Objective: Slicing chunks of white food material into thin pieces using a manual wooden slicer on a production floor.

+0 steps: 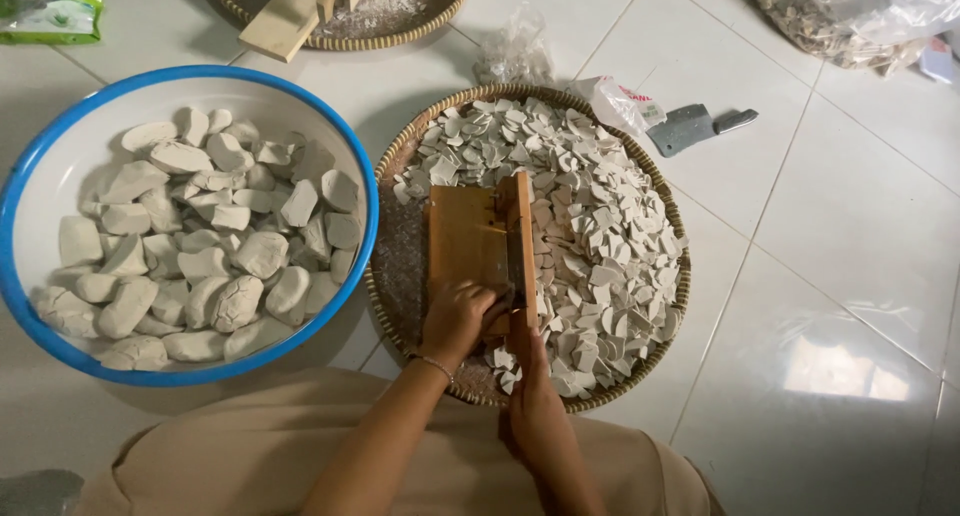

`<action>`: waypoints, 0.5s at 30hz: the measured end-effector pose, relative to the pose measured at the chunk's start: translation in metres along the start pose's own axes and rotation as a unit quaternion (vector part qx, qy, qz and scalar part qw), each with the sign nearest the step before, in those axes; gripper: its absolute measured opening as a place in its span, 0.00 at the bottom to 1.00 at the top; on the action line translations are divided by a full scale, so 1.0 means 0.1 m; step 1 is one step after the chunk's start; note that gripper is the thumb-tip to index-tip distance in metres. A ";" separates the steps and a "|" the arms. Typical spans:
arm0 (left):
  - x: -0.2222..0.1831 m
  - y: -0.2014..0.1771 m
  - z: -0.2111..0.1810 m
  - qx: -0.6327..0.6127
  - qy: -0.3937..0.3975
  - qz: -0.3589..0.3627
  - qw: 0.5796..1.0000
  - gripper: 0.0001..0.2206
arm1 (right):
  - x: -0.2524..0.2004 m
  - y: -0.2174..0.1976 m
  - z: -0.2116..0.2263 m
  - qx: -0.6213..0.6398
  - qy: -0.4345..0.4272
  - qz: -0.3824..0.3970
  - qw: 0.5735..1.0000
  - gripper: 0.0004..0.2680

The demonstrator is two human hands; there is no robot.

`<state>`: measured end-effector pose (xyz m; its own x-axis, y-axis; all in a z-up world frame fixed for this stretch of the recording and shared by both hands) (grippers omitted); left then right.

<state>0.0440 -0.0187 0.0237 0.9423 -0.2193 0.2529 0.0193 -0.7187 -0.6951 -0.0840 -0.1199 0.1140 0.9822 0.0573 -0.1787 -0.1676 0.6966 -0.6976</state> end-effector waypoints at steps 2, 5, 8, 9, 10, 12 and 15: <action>0.01 0.01 0.00 0.005 -0.004 0.003 1.000 0.03 | -0.01 -0.05 0.10 -0.024 -0.012 0.019 0.999 0.32; 0.01 -0.01 0.00 0.004 -0.009 -0.003 1.000 0.04 | -0.01 -0.04 0.13 -0.042 -0.030 0.031 0.998 0.35; 0.03 -0.06 -0.04 -0.001 -0.007 -0.017 1.000 0.05 | -0.01 -0.06 0.14 -0.029 -0.058 0.016 0.998 0.34; 0.04 -0.09 -0.05 0.001 -0.008 -0.021 1.000 0.06 | -0.01 -0.06 0.16 -0.019 -0.081 0.013 0.996 0.35; 0.04 -0.10 -0.07 0.000 -0.008 -0.021 1.000 0.06 | -0.01 -0.03 0.05 -0.020 -0.080 0.013 0.996 0.35; 0.04 -0.14 -0.08 -0.014 -0.023 -0.021 0.999 0.05 | 0.01 0.03 -0.16 -0.035 -0.088 0.000 0.996 0.30; 0.07 -0.16 -0.10 0.004 0.001 -0.051 0.999 0.06 | 0.00 -0.04 -0.10 -0.049 -0.051 0.016 0.997 0.30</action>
<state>0.0465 -0.0153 0.0430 0.9344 -0.1471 0.3246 0.1175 -0.7326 -0.6704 -0.0841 -0.1296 0.1094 0.9788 0.1548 -0.1344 -0.2022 0.6205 -0.7577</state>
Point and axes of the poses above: each hand's wrist, its own x-axis towards the middle knuckle, its own y-axis out of the palm, z = x × y, the point moved 5 cm from there along x, towards the middle knuckle, and after that the axes turned 15 degrees about -y, right-handed, at the moved point
